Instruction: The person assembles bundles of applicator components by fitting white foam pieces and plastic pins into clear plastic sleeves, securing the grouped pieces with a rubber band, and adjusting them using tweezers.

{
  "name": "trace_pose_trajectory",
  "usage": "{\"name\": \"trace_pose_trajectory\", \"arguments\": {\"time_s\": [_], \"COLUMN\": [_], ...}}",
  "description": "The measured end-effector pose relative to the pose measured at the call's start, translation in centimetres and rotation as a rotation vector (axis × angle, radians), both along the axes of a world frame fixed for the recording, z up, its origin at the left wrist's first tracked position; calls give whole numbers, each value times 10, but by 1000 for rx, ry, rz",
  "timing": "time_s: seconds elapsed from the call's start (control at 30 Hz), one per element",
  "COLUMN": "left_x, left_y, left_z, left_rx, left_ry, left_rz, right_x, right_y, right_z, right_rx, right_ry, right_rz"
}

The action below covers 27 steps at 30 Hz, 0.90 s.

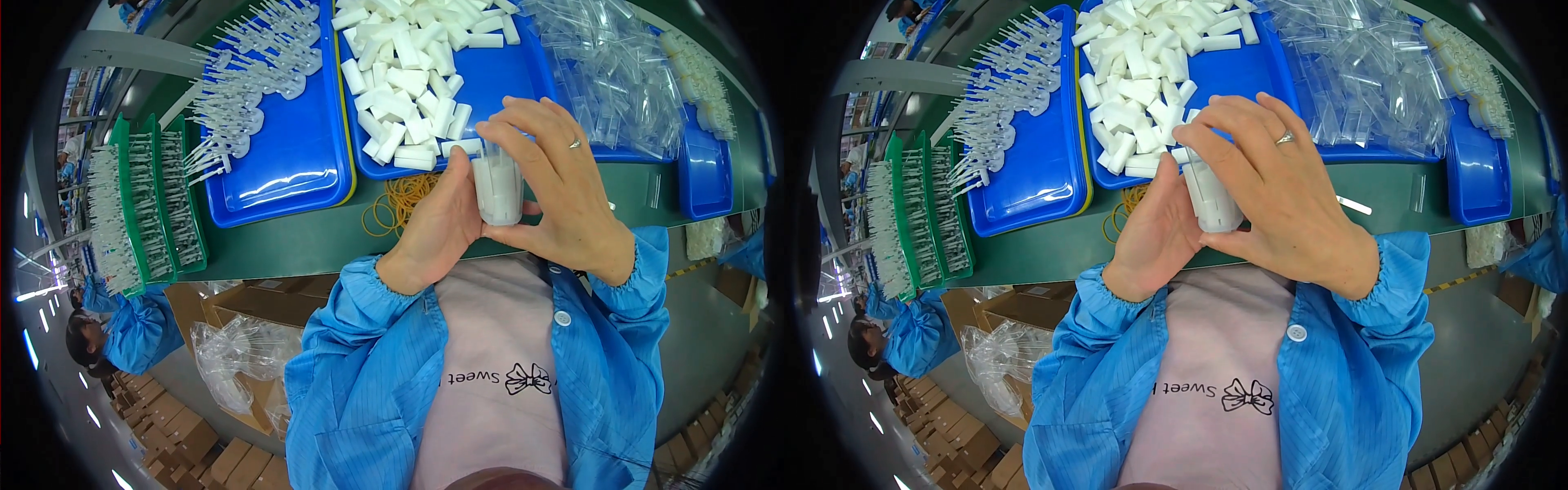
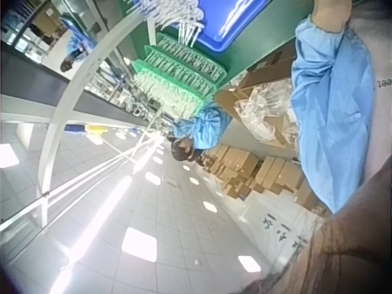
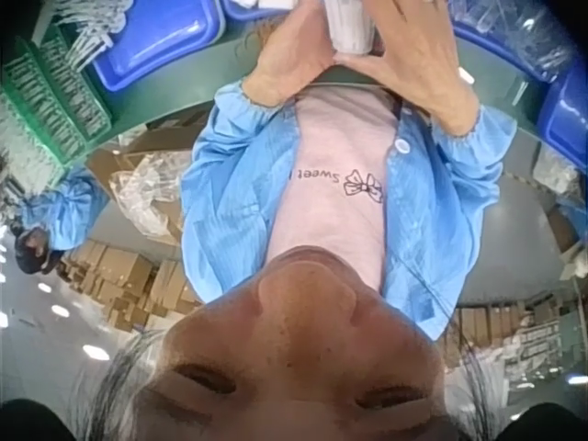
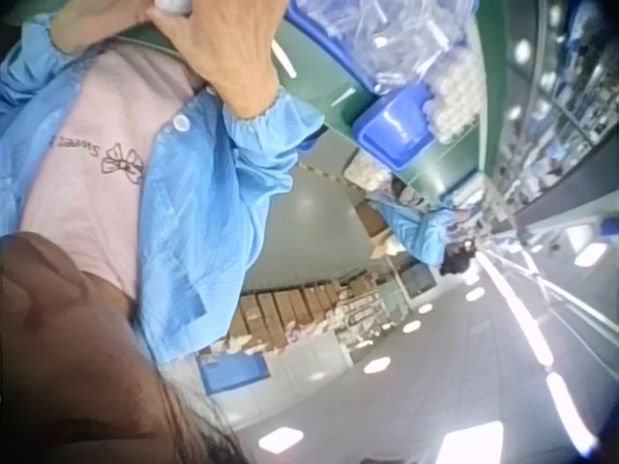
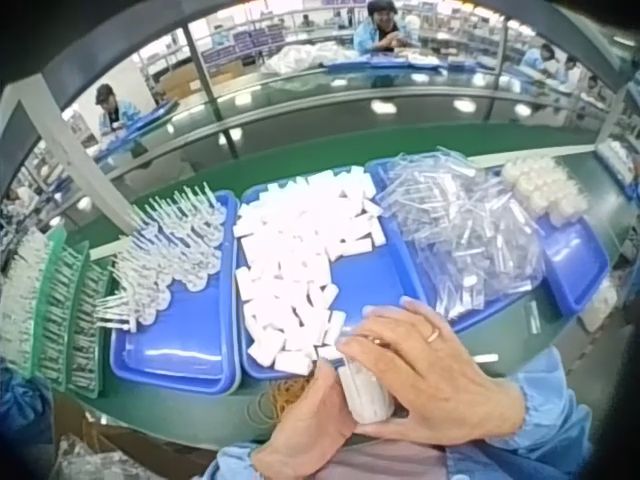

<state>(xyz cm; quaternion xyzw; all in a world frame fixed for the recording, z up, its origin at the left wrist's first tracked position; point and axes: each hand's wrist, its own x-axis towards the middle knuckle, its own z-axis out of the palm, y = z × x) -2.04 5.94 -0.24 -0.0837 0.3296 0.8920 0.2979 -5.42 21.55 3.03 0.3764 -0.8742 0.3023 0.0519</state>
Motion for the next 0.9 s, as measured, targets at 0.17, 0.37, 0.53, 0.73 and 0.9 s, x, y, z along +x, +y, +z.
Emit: {"name": "trace_pose_trajectory", "arguments": {"time_s": [0.17,0.37,0.53,0.73,0.9], "left_x": [-3,-3,-4,4,14], "left_y": [-1,-8,-10,-9,-2], "left_z": [-4,-7,-8,-8,-6], "left_rx": [30,161,264,236,-63], "left_ry": [-20,-98,-147,-37,135], "left_rz": [23,1,-8,13,-20], "right_x": [1,3,1,-2,2], "right_y": [-1,0,3,9,15], "right_z": [3,4,4,-3,1], "right_rx": [32,26,36,-48,37], "right_ry": [29,65,97,103,134], "right_rz": [-23,-31,-30,4,-5]}}
